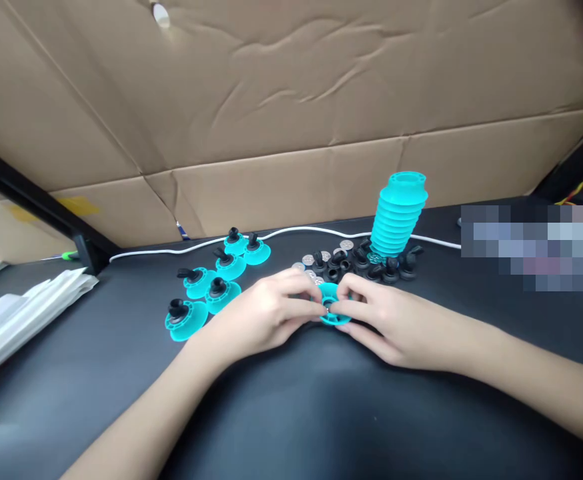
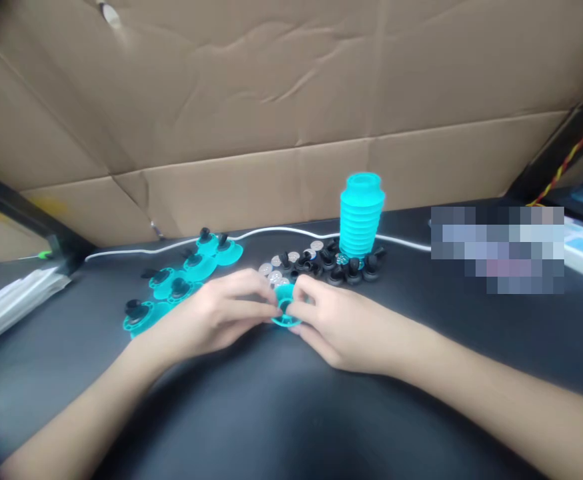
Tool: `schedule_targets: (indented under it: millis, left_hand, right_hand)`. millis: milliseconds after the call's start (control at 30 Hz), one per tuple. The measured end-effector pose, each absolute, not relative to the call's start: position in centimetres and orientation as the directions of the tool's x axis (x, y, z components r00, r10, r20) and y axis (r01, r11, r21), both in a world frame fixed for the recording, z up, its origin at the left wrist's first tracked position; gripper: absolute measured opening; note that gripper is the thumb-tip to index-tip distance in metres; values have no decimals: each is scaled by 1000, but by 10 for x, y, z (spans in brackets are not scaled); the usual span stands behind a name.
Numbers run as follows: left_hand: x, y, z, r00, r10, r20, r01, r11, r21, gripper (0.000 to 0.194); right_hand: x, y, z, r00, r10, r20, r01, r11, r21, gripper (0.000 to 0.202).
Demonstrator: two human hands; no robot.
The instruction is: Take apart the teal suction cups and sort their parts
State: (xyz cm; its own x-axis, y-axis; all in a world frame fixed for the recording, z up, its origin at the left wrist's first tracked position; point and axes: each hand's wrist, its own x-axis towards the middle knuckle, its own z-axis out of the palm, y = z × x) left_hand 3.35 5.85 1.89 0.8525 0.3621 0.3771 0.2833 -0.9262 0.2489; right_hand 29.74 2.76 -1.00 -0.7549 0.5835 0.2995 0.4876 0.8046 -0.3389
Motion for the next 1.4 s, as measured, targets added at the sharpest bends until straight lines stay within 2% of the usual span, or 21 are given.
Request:
schedule_targets:
  millis: [100,200,267,400,500,600,733,867,1033,1233,1400]
  left_hand:
    - [33,58,21,791,401,462,272,-907,321,17]
    - [37,55,21,654,521,549,302,-844,443,12]
    - [42,51,21,537,650,538,334,-750,571,11]
    - [56,46,19,479,818,318,186,-449,874,16]
    - [60,46,16,510,833,213,115,-312,943,22]
    - [57,48,9,569,789,233,200,-408,891,19]
    - [51,52,-7,734,599,321,310,-716,626,17]
    - [50,58,-16,780,524,343,333,-810,482,16]
    - [45,64,-14,778,494,389,384,-863,328,20]
    - [37,68,-18,765,502,403,416,-863,286,20]
    - [37,67,-12,717,548,432,441,-836,327,18]
  right_hand:
    - [300,31,-11,-730,556,399,448,829,-335,27]
    - [301,34,-11,-639,513,573,427,856,-290,51]
    - [301,36,-10,-576,473,666,455,863,-220,65]
    - [300,37,-8,-517,395,759,519,850,-89,60]
    - [300,38,-7,-510,379,772,538,841,-57,58]
    - [303,40,-3,-511,397,762,582,812,-33,61]
    - [312,47,7,-456,379,805,675,737,36,65]
    - [324,57,20,-396,352,848,768,633,96,61]
    - [338,68,39,-341,353,871,830,549,103,47]
    - [354,86,50,-262,397,879,882,467,52,35]
    - [362,102,40,-271,449,851,886,462,38,32]
